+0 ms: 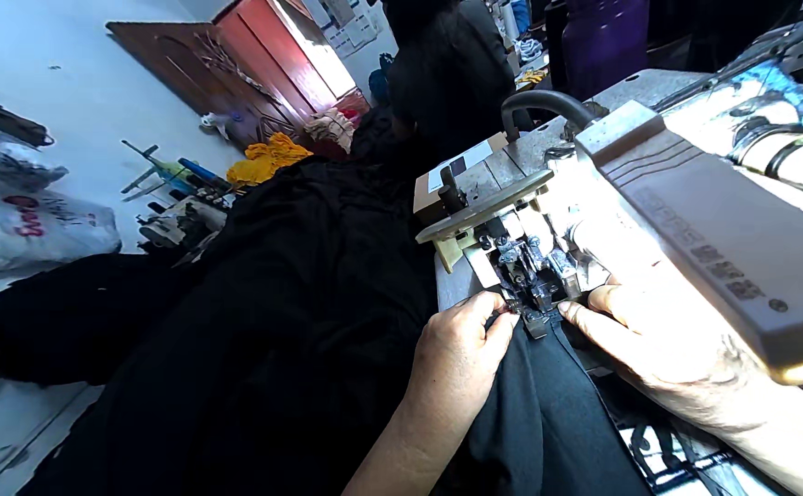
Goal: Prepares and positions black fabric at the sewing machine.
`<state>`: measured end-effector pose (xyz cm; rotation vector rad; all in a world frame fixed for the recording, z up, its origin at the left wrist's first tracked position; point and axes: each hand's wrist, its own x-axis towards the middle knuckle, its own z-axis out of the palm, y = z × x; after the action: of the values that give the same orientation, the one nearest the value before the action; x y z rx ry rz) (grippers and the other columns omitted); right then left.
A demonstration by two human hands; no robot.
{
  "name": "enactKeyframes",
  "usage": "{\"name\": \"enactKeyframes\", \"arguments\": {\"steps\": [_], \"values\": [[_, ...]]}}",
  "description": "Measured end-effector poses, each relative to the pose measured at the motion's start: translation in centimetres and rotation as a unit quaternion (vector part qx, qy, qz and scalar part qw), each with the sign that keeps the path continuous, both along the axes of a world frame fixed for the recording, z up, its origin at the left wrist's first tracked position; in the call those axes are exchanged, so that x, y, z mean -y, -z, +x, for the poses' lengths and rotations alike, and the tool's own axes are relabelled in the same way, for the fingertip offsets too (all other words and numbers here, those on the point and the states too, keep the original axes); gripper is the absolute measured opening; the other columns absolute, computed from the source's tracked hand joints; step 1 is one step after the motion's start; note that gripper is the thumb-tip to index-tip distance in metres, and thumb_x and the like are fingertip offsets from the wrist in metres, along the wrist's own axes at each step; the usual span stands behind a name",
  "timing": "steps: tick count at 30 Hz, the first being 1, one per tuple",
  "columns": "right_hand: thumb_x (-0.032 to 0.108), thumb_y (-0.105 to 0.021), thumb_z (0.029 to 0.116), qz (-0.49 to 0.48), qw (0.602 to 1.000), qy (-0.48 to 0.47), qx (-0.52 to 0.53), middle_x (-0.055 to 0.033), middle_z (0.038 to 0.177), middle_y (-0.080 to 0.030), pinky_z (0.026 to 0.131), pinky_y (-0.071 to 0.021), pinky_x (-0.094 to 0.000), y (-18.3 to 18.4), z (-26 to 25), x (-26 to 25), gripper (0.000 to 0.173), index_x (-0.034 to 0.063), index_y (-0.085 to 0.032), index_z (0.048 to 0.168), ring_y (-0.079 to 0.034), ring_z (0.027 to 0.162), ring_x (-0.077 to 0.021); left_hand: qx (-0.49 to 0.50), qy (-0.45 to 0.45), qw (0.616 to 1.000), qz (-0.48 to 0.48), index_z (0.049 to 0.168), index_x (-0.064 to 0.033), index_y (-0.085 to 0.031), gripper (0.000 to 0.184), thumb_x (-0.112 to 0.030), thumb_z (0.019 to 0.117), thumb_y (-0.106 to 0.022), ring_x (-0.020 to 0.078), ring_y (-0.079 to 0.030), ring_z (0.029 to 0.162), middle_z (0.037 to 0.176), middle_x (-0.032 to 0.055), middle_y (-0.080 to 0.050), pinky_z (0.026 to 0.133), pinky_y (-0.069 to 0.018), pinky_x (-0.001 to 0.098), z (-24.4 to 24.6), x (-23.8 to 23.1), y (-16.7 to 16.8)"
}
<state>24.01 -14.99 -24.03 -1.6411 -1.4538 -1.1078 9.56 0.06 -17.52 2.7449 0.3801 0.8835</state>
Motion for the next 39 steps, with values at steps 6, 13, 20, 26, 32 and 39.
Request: {"name": "enactKeyframes", "arguments": {"steps": [6, 13, 20, 26, 32, 39], "values": [[0.004, -0.055, 0.0949, 0.008, 1.000, 0.000, -0.011, -0.0071, 0.079, -0.062, 0.087, -0.0413, -0.0475, 0.5, -0.1, -0.3, 0.020, 0.0074, -0.074, 0.092, -0.061, 0.086, -0.0260, -0.024, -0.023, 0.999, -0.029, 0.090, -0.0115, -0.075, 0.005, -0.015, 0.0872, -0.073, 0.0032, -0.065, 0.070, 0.073, -0.0016, -0.068, 0.063, -0.0510, 0.0197, 0.1, 0.5, -0.4], [0.018, -0.055, 0.1034, 0.049, 0.967, -0.045, -0.245, -0.0070, 0.098, -0.072, 0.093, -0.0473, -0.0265, 0.5, -4.8, 3.9, 0.021, 0.0126, -0.075, 0.108, -0.064, 0.102, -0.0146, 0.032, 0.011, 0.996, 0.088, 0.107, -0.0133, -0.076, 0.025, -0.029, 0.0936, -0.063, 0.0134, -0.068, 0.101, 0.110, 0.0059, -0.071, 0.084, -0.0560, 0.0288, -2.4, 0.7, 0.4], [0.008, -0.057, 0.1009, -0.062, 0.694, -0.229, -0.680, -0.0227, 0.135, -0.058, 0.080, -0.0543, -0.0211, -0.6, -10.2, 6.4, 0.045, -0.0120, -0.048, 0.140, -0.065, 0.094, -0.0060, -0.074, 0.017, 0.996, 0.040, 0.121, -0.0035, -0.069, 0.043, -0.037, 0.0947, -0.070, 0.0428, -0.055, 0.128, 0.131, 0.0318, -0.060, 0.102, -0.0420, 0.0570, -8.0, 4.0, 0.2], [0.014, -0.057, 0.1019, -0.149, 0.613, -0.257, -0.731, 0.0004, 0.087, -0.067, 0.072, -0.0493, -0.0233, 0.4, -9.9, 6.9, 0.021, -0.0020, -0.067, 0.109, -0.060, 0.077, -0.0002, -0.044, 0.027, 0.998, 0.019, 0.106, -0.0063, -0.077, 0.020, -0.012, 0.0947, -0.062, 0.0250, -0.067, 0.104, 0.113, 0.0167, -0.070, 0.087, -0.0549, 0.0393, -7.6, 1.0, -0.2], [0.012, -0.068, 0.0944, -0.103, 0.654, -0.256, -0.705, -0.0054, 0.092, -0.064, 0.067, -0.0466, -0.0172, -0.1, -10.1, 7.3, 0.017, -0.0042, -0.065, 0.094, -0.056, 0.075, 0.0000, -0.032, 0.000, 0.995, 0.095, 0.113, -0.0054, -0.075, 0.022, -0.013, 0.0990, -0.059, 0.0336, -0.064, 0.110, 0.118, 0.0231, -0.067, 0.090, -0.0503, 0.0494, -8.4, 1.6, -4.0], [0.008, -0.061, 0.0978, -0.042, 0.660, -0.285, -0.694, 0.0034, 0.078, -0.065, 0.065, -0.0484, -0.0147, -1.2, -11.0, 7.5, 0.014, -0.0023, -0.067, 0.090, -0.058, 0.069, 0.0058, -0.036, 0.087, 0.995, 0.029, 0.117, 0.0021, -0.073, 0.064, -0.057, 0.0985, -0.055, 0.0273, -0.066, 0.111, 0.112, 0.0195, -0.073, 0.098, -0.0471, 0.0370, -8.8, 9.6, 3.3]]}}
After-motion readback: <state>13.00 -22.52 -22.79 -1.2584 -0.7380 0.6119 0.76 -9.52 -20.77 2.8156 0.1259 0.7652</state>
